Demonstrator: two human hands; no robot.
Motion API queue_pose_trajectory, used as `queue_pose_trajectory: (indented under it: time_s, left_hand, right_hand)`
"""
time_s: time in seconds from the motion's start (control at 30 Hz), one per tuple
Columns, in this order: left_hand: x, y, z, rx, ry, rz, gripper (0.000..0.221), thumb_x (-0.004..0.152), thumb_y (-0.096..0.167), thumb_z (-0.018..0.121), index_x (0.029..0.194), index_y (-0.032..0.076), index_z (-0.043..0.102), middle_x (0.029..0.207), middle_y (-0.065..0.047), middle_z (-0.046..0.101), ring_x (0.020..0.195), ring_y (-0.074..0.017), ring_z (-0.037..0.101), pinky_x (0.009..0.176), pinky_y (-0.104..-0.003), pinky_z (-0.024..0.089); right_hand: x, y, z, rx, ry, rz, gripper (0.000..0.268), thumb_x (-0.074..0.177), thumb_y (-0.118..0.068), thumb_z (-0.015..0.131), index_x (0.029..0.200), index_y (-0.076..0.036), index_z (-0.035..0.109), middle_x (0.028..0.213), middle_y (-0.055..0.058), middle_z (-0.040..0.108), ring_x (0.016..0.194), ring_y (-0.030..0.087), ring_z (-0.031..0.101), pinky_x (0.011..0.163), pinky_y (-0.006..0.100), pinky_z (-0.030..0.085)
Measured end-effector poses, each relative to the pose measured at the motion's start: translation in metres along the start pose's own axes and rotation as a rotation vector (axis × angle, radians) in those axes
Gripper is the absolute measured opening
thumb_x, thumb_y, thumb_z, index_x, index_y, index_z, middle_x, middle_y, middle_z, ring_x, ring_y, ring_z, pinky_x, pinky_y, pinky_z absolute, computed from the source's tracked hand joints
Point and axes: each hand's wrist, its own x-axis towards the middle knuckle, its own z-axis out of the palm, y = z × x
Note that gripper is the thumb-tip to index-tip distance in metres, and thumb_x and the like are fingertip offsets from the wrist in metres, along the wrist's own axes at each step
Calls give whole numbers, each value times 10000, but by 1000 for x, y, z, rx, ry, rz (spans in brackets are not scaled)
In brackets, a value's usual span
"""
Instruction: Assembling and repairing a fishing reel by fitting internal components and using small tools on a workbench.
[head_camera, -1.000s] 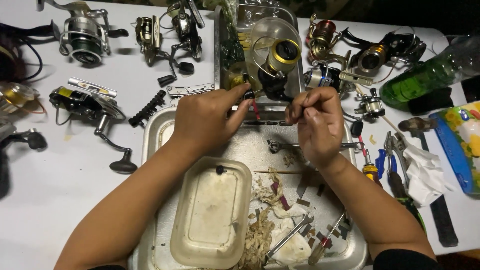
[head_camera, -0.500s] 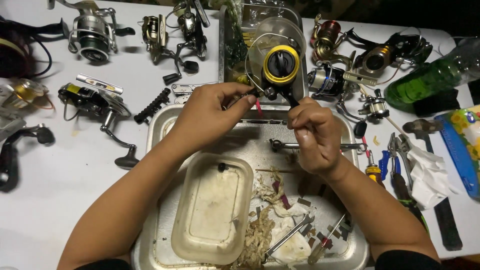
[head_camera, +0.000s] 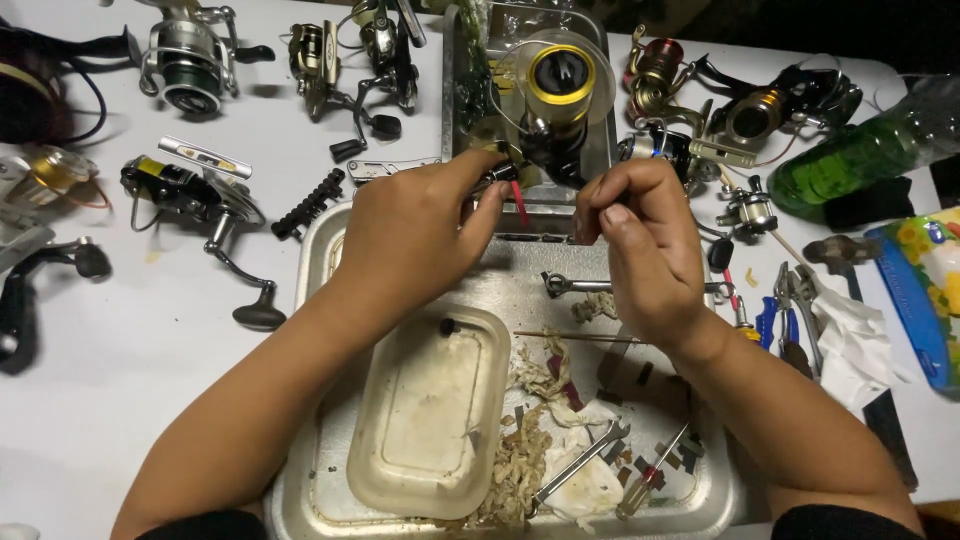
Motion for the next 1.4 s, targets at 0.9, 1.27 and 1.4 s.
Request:
queue_pose_trajectory:
  time_s: [0.9, 1.27, 1.4]
  left_hand:
    - [1, 9, 5, -709, -161, -208, 508, 847, 217, 649, 1291, 34, 484, 895, -207, 718, 826, -374, 745, 769, -483, 591]
    - [9, 6, -4, -1175, -254, -119, 640, 961, 289, 659, 1387, -73, 347, 746, -192, 618, 401, -245, 626, 308, -347, 538]
    - [11, 12, -14, -1148, -276, -417, 706, 834, 437, 668, 1372, 62, 406, 868, -104, 559, 443, -148, 503, 336, -266, 495]
  right_hand:
    - [-15, -8, 22, -174, -166, -224, 173, 1021, -139, 420, 972, -40, 554, 818, 107, 592, 711, 222, 467, 690, 343, 444]
    - [10, -28, 21, -149, -210, -222, 204, 1006, -145, 429, 955, -29, 590, 813, 112, 613, 706, 228, 462, 675, 352, 443]
    - [18, -44, 29, -257, -325, -81, 188, 1034, -102, 362, 1013, 0, 518, 913, 131, 544, 830, 252, 481, 806, 383, 419]
